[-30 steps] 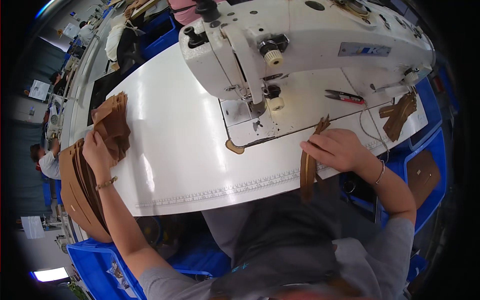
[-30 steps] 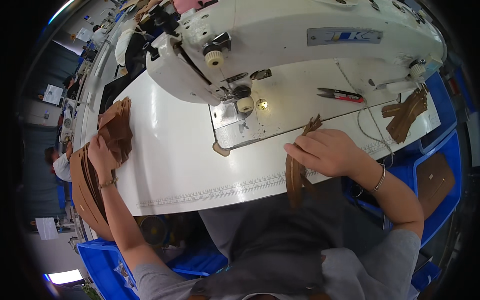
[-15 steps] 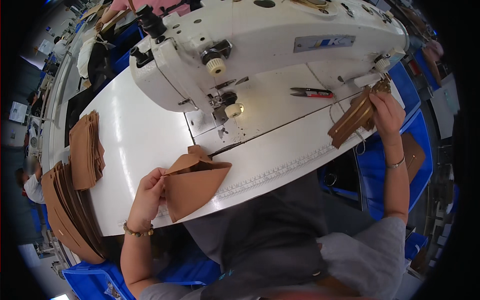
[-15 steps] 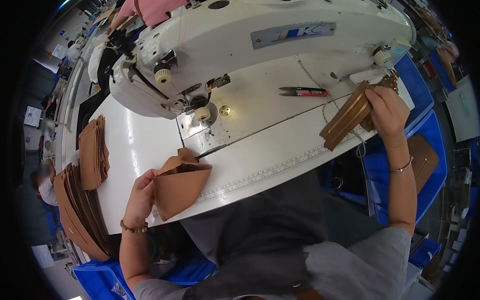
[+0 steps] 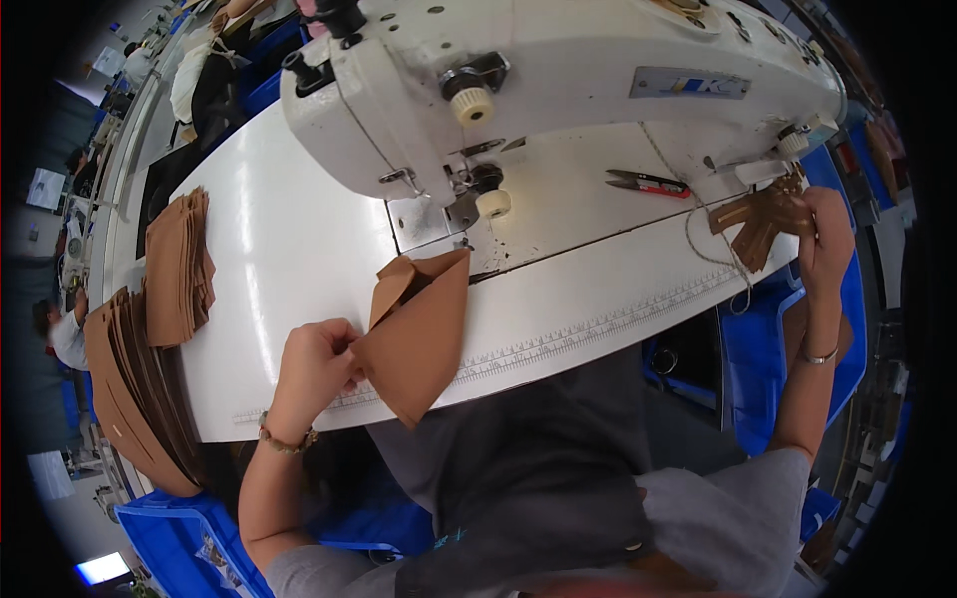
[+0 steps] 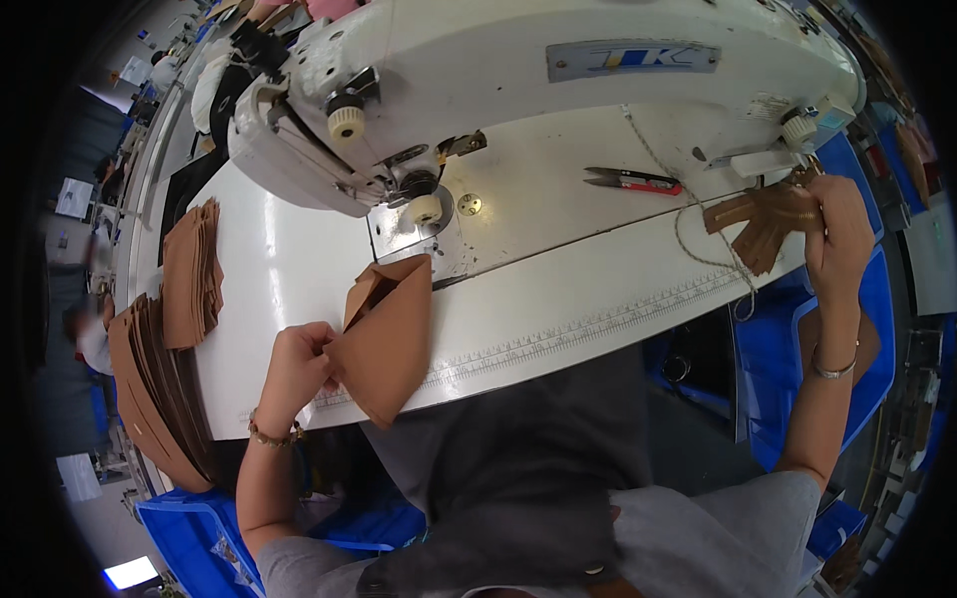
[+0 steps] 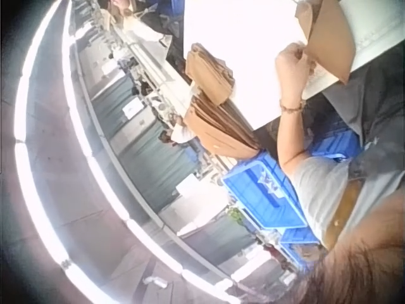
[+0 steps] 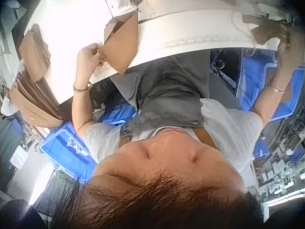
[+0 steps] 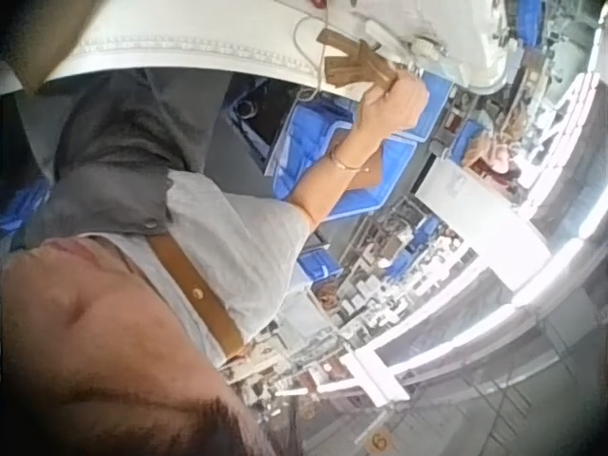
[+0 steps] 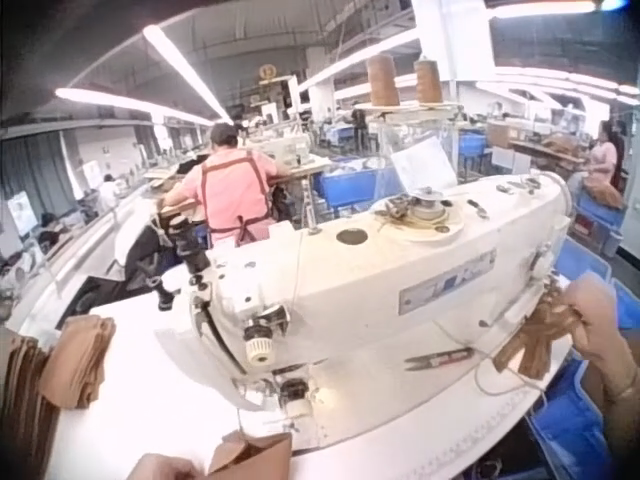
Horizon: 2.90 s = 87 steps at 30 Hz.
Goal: The recorder is sewing a zipper into a leather panel using an industrial sewing machine.
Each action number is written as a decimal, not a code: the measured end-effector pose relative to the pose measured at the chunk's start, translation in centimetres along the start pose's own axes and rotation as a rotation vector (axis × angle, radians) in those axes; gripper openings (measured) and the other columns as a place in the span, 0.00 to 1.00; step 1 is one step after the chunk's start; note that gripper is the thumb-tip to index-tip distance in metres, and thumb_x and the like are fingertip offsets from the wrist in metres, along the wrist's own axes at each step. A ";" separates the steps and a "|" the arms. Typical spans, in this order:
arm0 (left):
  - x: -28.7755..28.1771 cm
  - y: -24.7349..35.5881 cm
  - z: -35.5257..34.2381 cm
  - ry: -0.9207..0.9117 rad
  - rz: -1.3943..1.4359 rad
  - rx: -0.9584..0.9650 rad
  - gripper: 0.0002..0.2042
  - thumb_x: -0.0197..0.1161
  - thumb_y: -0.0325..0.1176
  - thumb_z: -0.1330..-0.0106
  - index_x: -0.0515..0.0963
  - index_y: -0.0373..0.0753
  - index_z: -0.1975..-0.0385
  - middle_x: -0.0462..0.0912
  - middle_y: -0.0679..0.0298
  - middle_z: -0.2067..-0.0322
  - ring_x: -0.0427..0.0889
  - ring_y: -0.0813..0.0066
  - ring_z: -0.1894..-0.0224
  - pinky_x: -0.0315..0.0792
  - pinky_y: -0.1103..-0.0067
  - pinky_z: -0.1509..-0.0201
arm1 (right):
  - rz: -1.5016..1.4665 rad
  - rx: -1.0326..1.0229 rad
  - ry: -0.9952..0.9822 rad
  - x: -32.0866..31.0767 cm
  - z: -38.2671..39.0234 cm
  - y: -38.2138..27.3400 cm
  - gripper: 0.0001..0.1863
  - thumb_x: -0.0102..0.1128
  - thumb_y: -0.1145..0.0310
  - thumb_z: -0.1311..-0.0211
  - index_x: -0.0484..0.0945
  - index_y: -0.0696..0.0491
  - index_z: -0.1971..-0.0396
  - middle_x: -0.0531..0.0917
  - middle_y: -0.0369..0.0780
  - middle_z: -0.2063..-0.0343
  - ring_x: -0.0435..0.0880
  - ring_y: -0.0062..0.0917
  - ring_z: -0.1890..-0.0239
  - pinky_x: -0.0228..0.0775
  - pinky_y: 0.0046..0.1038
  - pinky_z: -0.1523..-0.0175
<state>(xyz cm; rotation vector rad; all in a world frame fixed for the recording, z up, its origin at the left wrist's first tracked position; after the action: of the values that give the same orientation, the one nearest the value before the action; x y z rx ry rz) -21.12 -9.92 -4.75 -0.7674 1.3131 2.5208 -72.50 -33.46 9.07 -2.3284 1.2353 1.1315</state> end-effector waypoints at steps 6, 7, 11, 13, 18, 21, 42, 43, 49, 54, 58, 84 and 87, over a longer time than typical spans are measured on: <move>4.9 5.4 -0.1 -0.035 -0.504 0.355 0.04 0.68 0.33 0.38 0.87 0.40 0.70 0.87 0.58 0.77 0.86 0.55 0.75 0.80 0.67 0.67 | -0.544 -0.607 -0.284 4.5 0.4 -19.9 0.18 0.63 0.73 0.43 0.82 0.58 0.51 0.86 0.43 0.49 0.85 0.41 0.46 0.79 0.40 0.39; 5.7 7.0 0.6 0.010 -0.530 0.515 0.04 0.70 0.30 0.39 0.83 0.40 0.74 0.87 0.62 0.80 0.87 0.65 0.78 0.79 0.72 0.71 | -0.574 -0.660 -0.341 5.7 0.5 -22.3 0.20 0.62 0.72 0.41 0.81 0.57 0.47 0.85 0.43 0.45 0.84 0.40 0.43 0.78 0.40 0.37; 7.0 7.9 0.8 0.043 -0.631 0.581 0.02 0.70 0.30 0.43 0.83 0.45 0.75 0.84 0.62 0.80 0.85 0.57 0.75 0.77 0.66 0.70 | -0.892 -0.744 -0.339 7.7 -0.7 -28.6 0.22 0.57 0.71 0.37 0.80 0.55 0.42 0.81 0.43 0.38 0.81 0.36 0.37 0.75 0.38 0.32; 6.9 7.5 0.8 0.064 -0.651 0.560 0.02 0.69 0.29 0.44 0.82 0.45 0.74 0.84 0.62 0.79 0.85 0.57 0.74 0.77 0.66 0.70 | -0.983 -0.763 -0.343 7.7 -1.1 -30.4 0.21 0.57 0.71 0.36 0.81 0.54 0.42 0.81 0.43 0.38 0.82 0.37 0.38 0.77 0.38 0.34; 5.6 6.5 1.5 0.137 -0.655 0.538 0.05 0.70 0.29 0.45 0.80 0.44 0.73 0.84 0.64 0.78 0.85 0.57 0.74 0.77 0.67 0.69 | -1.092 -0.688 -0.324 6.7 -2.1 -28.9 0.21 0.61 0.72 0.38 0.82 0.54 0.44 0.86 0.43 0.48 0.87 0.39 0.51 0.82 0.37 0.50; 5.3 5.6 1.9 0.161 -0.624 0.483 0.07 0.73 0.33 0.46 0.82 0.46 0.69 0.86 0.64 0.70 0.86 0.59 0.71 0.77 0.68 0.68 | -0.904 -0.428 -0.328 8.5 -2.9 -25.5 0.22 0.67 0.75 0.42 0.83 0.53 0.45 0.85 0.41 0.61 0.87 0.38 0.63 0.78 0.34 0.64; 6.9 8.3 10.0 0.577 -0.776 1.462 0.13 0.70 0.26 0.44 0.89 0.47 0.58 0.85 0.63 0.45 0.85 0.67 0.50 0.82 0.76 0.58 | -1.238 -0.216 -0.680 11.9 -6.2 -26.8 0.11 0.57 0.86 0.43 0.82 0.58 0.62 0.83 0.40 0.66 0.82 0.31 0.62 0.76 0.32 0.52; 7.3 8.2 9.6 0.535 -0.789 1.440 0.11 0.70 0.26 0.44 0.89 0.45 0.61 0.86 0.63 0.45 0.85 0.66 0.48 0.82 0.76 0.58 | -1.236 -0.230 -0.690 11.2 -6.0 -26.5 0.11 0.57 0.86 0.43 0.82 0.58 0.62 0.83 0.40 0.66 0.82 0.31 0.62 0.76 0.32 0.52; 7.3 7.5 9.4 0.444 -0.745 1.364 0.04 0.70 0.27 0.44 0.81 0.39 0.74 0.87 0.60 0.46 0.86 0.61 0.44 0.85 0.73 0.54 | -1.038 -0.181 -0.506 13.2 -6.9 -24.2 0.05 0.62 0.78 0.39 0.81 0.56 0.63 0.84 0.43 0.69 0.84 0.38 0.66 0.73 0.32 0.59; 7.1 6.9 8.8 0.357 -0.664 1.238 0.08 0.72 0.30 0.46 0.77 0.39 0.72 0.87 0.56 0.45 0.86 0.55 0.43 0.85 0.68 0.49 | -0.605 -0.340 -0.322 19.0 -7.3 -26.5 0.03 0.68 0.69 0.41 0.89 0.49 0.69 0.81 0.43 0.81 0.82 0.41 0.76 0.72 0.39 0.68; 6.1 6.1 7.8 0.338 -0.538 1.044 0.20 0.77 0.34 0.49 0.80 0.36 0.57 0.86 0.54 0.44 0.85 0.51 0.41 0.83 0.66 0.43 | -0.590 -0.387 -0.109 19.2 -7.9 -28.6 0.05 0.68 0.67 0.40 0.91 0.46 0.72 0.80 0.41 0.84 0.82 0.39 0.78 0.72 0.39 0.72; -0.1 13.6 10.5 0.457 0.042 1.047 0.16 0.79 0.26 0.45 0.90 0.36 0.55 0.89 0.54 0.49 0.85 0.56 0.46 0.78 0.69 0.42 | -1.012 -0.419 0.060 -0.5 -4.3 -27.1 0.22 0.80 0.56 0.49 0.88 0.52 0.57 0.73 0.30 0.82 0.71 0.21 0.85 0.58 0.26 0.78; -0.2 15.9 10.1 0.328 -0.095 1.030 0.17 0.80 0.26 0.48 0.90 0.36 0.57 0.90 0.56 0.51 0.85 0.60 0.47 0.79 0.72 0.44 | -0.994 -0.481 0.019 -1.4 -5.6 -26.8 0.25 0.81 0.59 0.55 0.89 0.52 0.55 0.71 0.31 0.83 0.70 0.24 0.84 0.57 0.30 0.77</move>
<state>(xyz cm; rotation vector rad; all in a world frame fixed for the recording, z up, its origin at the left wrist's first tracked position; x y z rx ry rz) -30.87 -11.11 11.30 -0.9236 2.2631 1.3198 -48.87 -19.71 10.71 -2.7017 -0.3073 1.0520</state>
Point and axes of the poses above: each hand's wrist, its own z-axis away from the middle knuckle, its own x-axis out of the palm, y = z × x, the point moved 9 cm from there along -z, towards the middle knuckle
